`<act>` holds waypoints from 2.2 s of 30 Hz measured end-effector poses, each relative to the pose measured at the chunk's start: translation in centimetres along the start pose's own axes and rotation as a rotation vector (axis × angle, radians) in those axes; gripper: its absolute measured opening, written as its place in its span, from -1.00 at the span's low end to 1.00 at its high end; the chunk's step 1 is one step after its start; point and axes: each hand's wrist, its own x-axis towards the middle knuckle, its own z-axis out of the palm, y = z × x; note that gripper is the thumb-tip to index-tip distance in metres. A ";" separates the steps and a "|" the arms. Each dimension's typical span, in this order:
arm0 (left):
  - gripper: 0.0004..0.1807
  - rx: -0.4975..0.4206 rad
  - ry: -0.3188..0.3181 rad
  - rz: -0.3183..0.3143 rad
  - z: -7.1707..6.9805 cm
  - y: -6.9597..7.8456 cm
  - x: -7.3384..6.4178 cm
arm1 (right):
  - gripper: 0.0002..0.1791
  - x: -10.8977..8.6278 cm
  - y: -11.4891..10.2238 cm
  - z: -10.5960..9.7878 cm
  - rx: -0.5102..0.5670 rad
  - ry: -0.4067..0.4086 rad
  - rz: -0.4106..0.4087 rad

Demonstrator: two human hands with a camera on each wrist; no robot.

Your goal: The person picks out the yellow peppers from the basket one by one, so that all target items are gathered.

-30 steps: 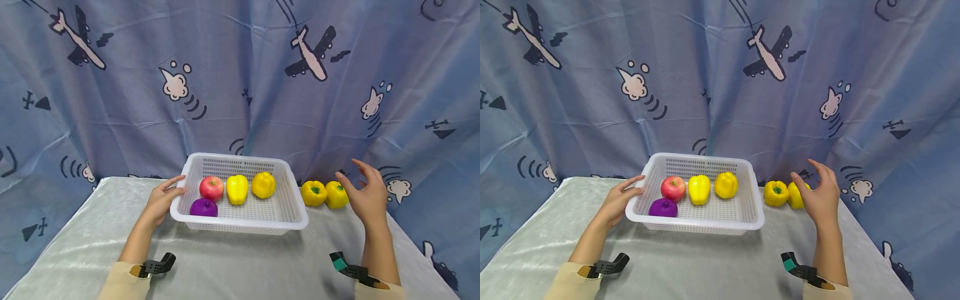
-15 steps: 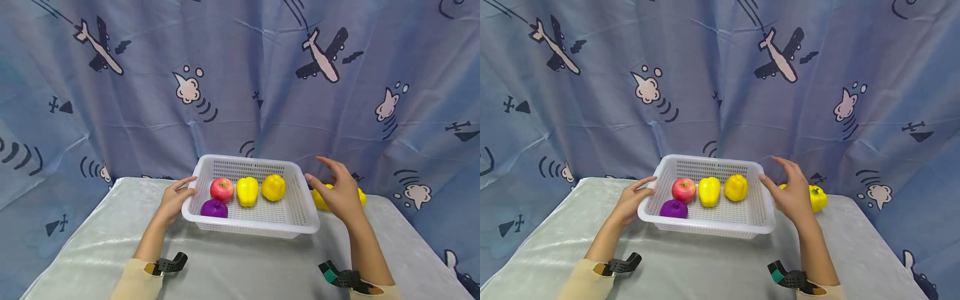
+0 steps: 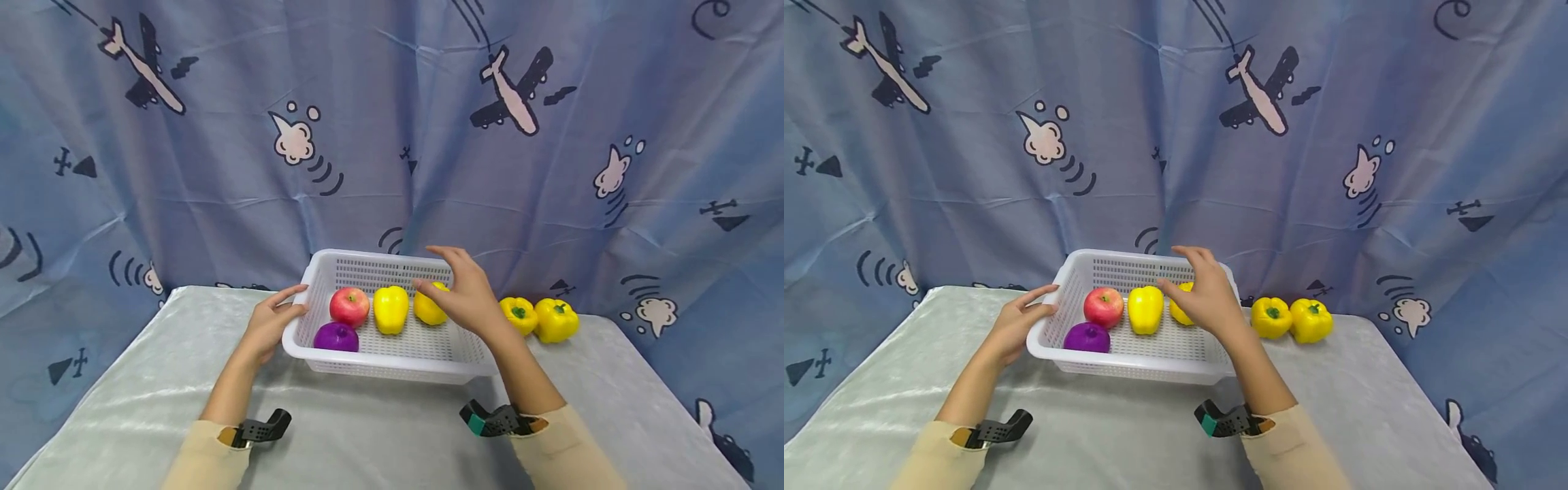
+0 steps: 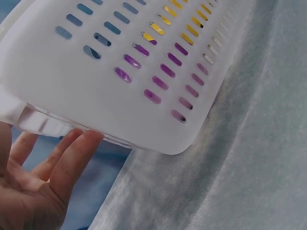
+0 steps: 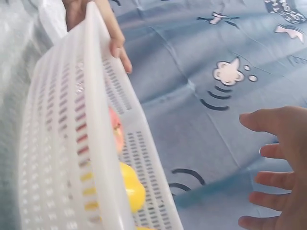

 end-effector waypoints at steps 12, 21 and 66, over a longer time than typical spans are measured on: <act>-0.38 -0.006 -0.007 0.005 -0.1 0.0 0.0 | -0.23 2.9 -0.9 4.6 -0.040 -0.156 0.068; -0.39 -0.016 -0.014 0.003 -0.1 0.0 0.4 | -0.20 4.1 0.8 8.2 -0.063 -0.202 0.131; -0.37 -0.014 -0.017 -0.026 -0.2 -0.1 0.0 | -0.27 4.3 2.5 10.9 -0.064 -0.225 0.125</act>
